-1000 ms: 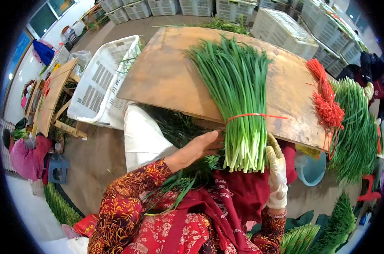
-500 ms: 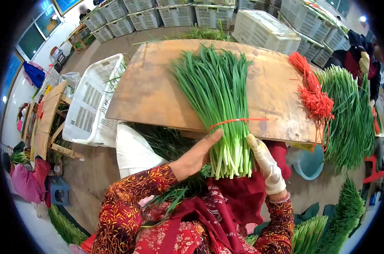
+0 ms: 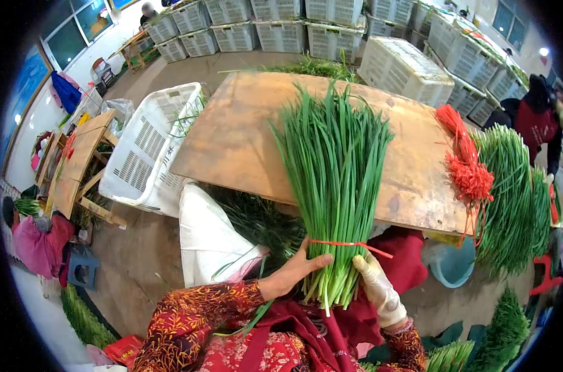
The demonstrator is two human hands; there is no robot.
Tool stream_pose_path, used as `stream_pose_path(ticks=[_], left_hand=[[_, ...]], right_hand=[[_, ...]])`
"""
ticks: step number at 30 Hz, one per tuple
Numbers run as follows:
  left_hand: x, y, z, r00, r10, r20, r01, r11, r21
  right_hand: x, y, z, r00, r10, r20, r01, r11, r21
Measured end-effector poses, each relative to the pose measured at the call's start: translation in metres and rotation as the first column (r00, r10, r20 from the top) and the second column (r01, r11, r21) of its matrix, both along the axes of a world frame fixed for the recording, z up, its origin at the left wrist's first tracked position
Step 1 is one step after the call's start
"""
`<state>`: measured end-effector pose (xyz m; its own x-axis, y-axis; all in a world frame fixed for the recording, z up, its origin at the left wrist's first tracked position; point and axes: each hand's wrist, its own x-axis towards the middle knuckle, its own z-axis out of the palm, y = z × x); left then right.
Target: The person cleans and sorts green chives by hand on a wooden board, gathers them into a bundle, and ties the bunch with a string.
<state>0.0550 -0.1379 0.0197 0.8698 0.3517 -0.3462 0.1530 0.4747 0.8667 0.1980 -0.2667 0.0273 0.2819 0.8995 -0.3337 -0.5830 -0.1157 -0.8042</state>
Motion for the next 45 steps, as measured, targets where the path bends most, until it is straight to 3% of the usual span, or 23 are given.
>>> stream_pose_path(ticks=[3,5,7,10,11,13,14,15,16,19,21,25,27,30,32,33,37,41,42,44,45], left_hand=[[0.006,0.001,0.001,0.992,0.119,0.038,-0.117,0.992,-0.04],[0.01,-0.003,0.001,0.99,0.136,-0.025,-0.133,0.987,0.095],[0.013,-0.005,0.008,0.989,0.147,-0.009,-0.145,0.985,0.098],[0.016,-0.002,0.033,0.981,0.175,0.085,-0.174,0.985,-0.023],[0.019,0.002,0.042,0.981,0.172,0.093,-0.171,0.985,-0.016],[0.027,0.012,0.059,0.958,0.201,0.204,-0.218,0.974,0.066],[0.033,0.019,0.076,0.952,0.179,0.249,-0.213,0.97,0.116],[0.04,0.032,0.085,0.964,0.148,0.22,-0.214,0.924,0.316],[0.051,0.04,0.103,0.936,0.127,0.328,-0.231,0.926,0.3],[0.09,0.084,0.117,0.863,-0.053,0.503,-0.258,0.81,0.526],[0.113,0.108,0.127,0.836,-0.117,0.537,-0.261,0.776,0.574],[0.139,0.134,0.124,0.901,-0.213,0.377,-0.132,0.694,0.707],[0.15,0.142,0.088,0.912,-0.245,0.33,-0.053,0.726,0.686],[0.152,0.141,0.046,0.94,-0.225,0.256,-0.014,0.724,0.689],[0.152,0.142,0.038,0.935,-0.206,0.288,-0.022,0.777,0.629],[0.149,0.145,0.034,0.938,-0.205,0.278,-0.011,0.786,0.618],[0.148,0.156,0.021,0.95,-0.263,0.17,0.021,0.596,0.803],[0.144,0.154,0.037,0.959,-0.278,0.055,0.066,0.407,0.911],[0.142,0.153,0.047,0.96,-0.274,0.053,0.067,0.412,0.909],[0.139,0.155,0.062,0.943,-0.267,-0.199,0.305,0.451,0.839],[0.142,0.165,0.061,0.943,-0.266,-0.199,0.305,0.453,0.838]], right_hand=[[-0.001,0.009,0.0,0.997,-0.072,0.01,0.072,0.997,-0.018],[-0.008,0.013,0.004,0.99,-0.138,0.0,0.138,0.99,0.016],[-0.011,0.017,0.01,0.985,-0.17,-0.026,0.171,0.985,0.03],[-0.011,0.025,0.025,0.975,-0.22,0.011,0.218,0.973,0.079],[-0.008,0.029,0.034,0.968,-0.232,0.095,0.221,0.969,0.112],[0.0,0.041,0.052,0.902,-0.292,0.319,0.236,0.951,0.202],[0.013,0.045,0.052,0.875,-0.263,0.406,0.214,0.963,0.162],[0.028,0.048,0.053,0.842,-0.229,0.488,0.197,0.973,0.118],[0.038,0.055,0.071,0.864,-0.209,0.457,0.143,0.974,0.176],[0.066,0.081,0.13,0.889,-0.234,0.393,0.072,0.92,0.386],[0.097,0.098,0.131,0.803,-0.264,0.534,0.014,0.904,0.426],[0.121,0.106,0.128,0.746,-0.212,0.631,-0.067,0.92,0.387],[0.132,0.097,0.073,0.743,-0.118,0.659,-0.045,0.973,0.226],[0.13,0.114,0.021,0.698,-0.358,0.62,0.046,0.886,0.46],[0.15,0.129,-0.007,0.804,-0.288,0.52,0.049,0.904,0.424],[0.152,0.129,-0.008,0.81,-0.284,0.514,0.058,0.91,0.411],[0.156,0.131,0.002,0.869,-0.229,0.439,0.026,0.907,0.42],[0.137,0.122,0.03,0.886,-0.202,0.417,0.131,0.973,0.192],[0.14,0.123,0.027,0.87,-0.22,0.44,0.12,0.962,0.244],[0.137,0.125,0.026,0.858,-0.297,0.42,0.14,0.921,0.364],[0.138,0.127,0.026,0.854,-0.289,0.433,0.134,0.925,0.354]])
